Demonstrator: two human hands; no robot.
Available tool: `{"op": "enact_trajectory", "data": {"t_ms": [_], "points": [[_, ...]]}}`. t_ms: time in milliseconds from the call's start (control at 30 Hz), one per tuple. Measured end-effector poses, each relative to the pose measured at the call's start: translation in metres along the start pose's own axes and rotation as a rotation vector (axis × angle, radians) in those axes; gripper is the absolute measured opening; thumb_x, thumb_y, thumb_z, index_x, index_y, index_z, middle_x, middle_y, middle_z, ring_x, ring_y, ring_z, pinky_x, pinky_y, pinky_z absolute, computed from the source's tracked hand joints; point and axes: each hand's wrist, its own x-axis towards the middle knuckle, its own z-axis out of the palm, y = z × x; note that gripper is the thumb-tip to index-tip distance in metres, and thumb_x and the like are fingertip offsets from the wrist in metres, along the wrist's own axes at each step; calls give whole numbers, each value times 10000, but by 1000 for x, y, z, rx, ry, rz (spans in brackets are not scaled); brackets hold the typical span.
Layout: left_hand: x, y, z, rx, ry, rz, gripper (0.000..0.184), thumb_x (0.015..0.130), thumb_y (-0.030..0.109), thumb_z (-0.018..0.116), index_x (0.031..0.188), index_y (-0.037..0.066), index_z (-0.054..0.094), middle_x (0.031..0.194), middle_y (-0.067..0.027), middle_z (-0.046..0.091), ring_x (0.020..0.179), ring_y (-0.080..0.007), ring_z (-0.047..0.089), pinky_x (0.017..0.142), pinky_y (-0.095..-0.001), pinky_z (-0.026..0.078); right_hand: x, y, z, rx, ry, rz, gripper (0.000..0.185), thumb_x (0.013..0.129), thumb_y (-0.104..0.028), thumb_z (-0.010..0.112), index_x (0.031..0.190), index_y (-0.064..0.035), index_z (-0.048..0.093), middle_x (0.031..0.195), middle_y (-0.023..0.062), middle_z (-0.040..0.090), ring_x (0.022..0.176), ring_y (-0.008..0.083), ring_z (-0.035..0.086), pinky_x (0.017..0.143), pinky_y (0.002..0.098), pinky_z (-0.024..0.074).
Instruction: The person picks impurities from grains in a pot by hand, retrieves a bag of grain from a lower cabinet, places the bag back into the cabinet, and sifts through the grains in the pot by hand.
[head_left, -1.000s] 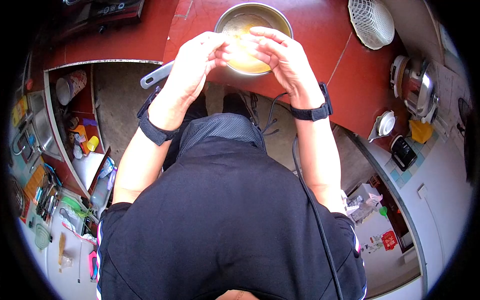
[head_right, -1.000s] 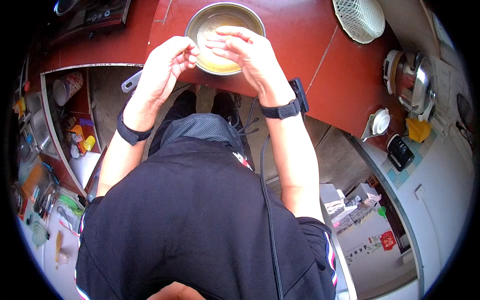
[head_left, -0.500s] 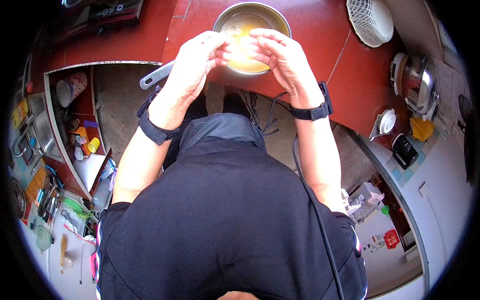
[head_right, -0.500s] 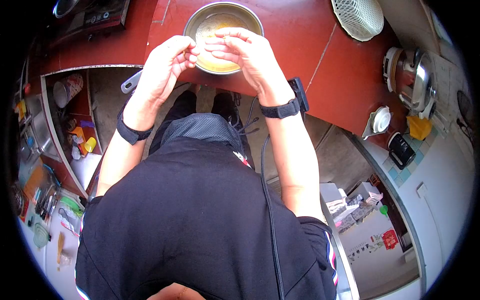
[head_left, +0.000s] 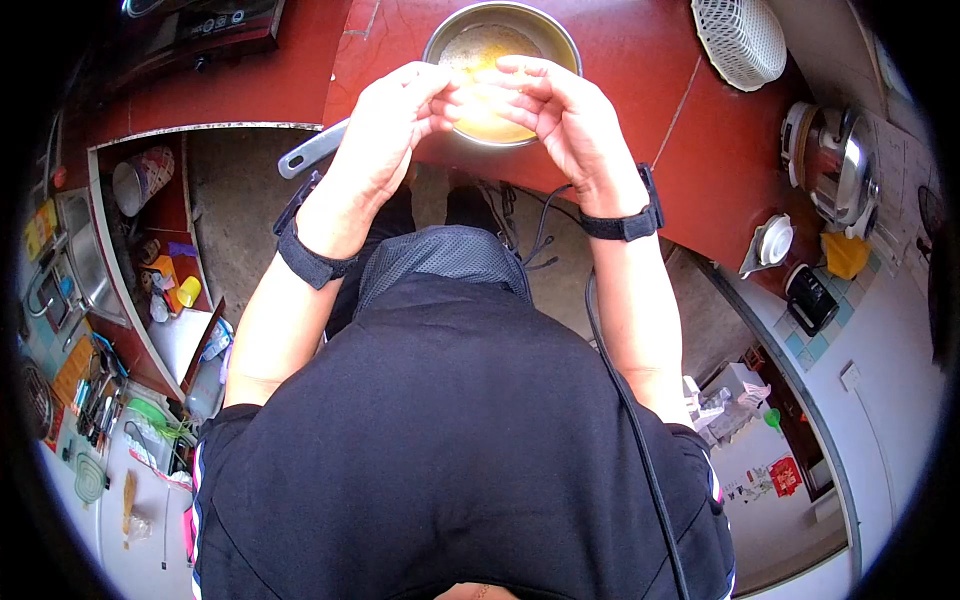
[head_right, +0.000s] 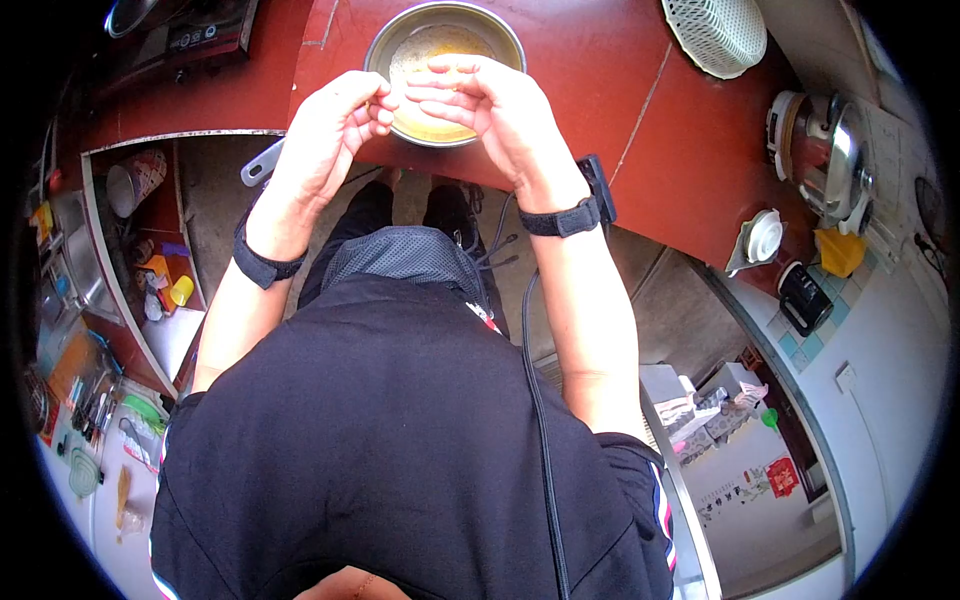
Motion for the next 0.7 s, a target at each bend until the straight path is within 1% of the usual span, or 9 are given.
{"op": "enact_trajectory", "data": {"t_ms": [67, 167, 267, 367, 567, 700], "points": [[-1, 0, 0, 4, 4, -2, 177, 1021, 193, 564, 1024, 35, 644, 950, -48, 664, 850, -119, 610, 799, -273, 503, -2, -1, 2, -28, 28, 8, 259, 1010, -70, 484, 1173, 106, 580, 1178, 309, 656, 1101, 370, 688, 982, 435, 566], [-1, 0, 1, 7, -3, 4, 178, 1024, 194, 562, 1024, 35, 642, 951, -48, 663, 850, -118, 610, 797, -273, 503, -3, 0, 1, -112, 19, -7, 244, 1004, -65, 506, 1163, 102, 584, 1182, 310, 652, 1117, 371, 679, 994, 438, 562], [-2, -1, 1, 10, -9, 9, 182, 1024, 198, 566, 1027, 33, 640, 952, -48, 662, 850, -117, 609, 794, -273, 503, -1, 4, -1, -8, -18, -40, 246, 1000, -75, 533, 1164, 99, 586, 1171, 299, 659, 1111, 371, 681, 991, 432, 566], [-2, -2, 0, 0, -11, 9, 184, 1022, 202, 572, 1030, 31, 640, 950, -46, 662, 847, -116, 609, 790, -270, 502, -2, 5, -1, 16, -15, -49, 251, 995, -81, 557, 1167, 100, 584, 1166, 295, 661, 1102, 373, 683, 985, 424, 572], [-2, -1, 1, 8, -7, -3, 182, 1020, 203, 575, 1031, 33, 641, 945, -40, 663, 837, -116, 609, 786, -268, 503, -4, 4, 2, -108, 41, -35, 257, 980, -94, 617, 1161, 87, 593, 1132, 263, 686, 1037, 329, 716, 945, 380, 587], [-3, -1, 2, 11, -9, 4, 186, 1022, 203, 571, 1033, 31, 641, 950, -44, 663, 847, -116, 611, 797, -272, 503, -5, 4, 2, -117, 68, -23, 258, 982, -113, 627, 1156, 76, 601, 1115, 245, 697, 1000, 308, 728, 911, 362, 597]]}}
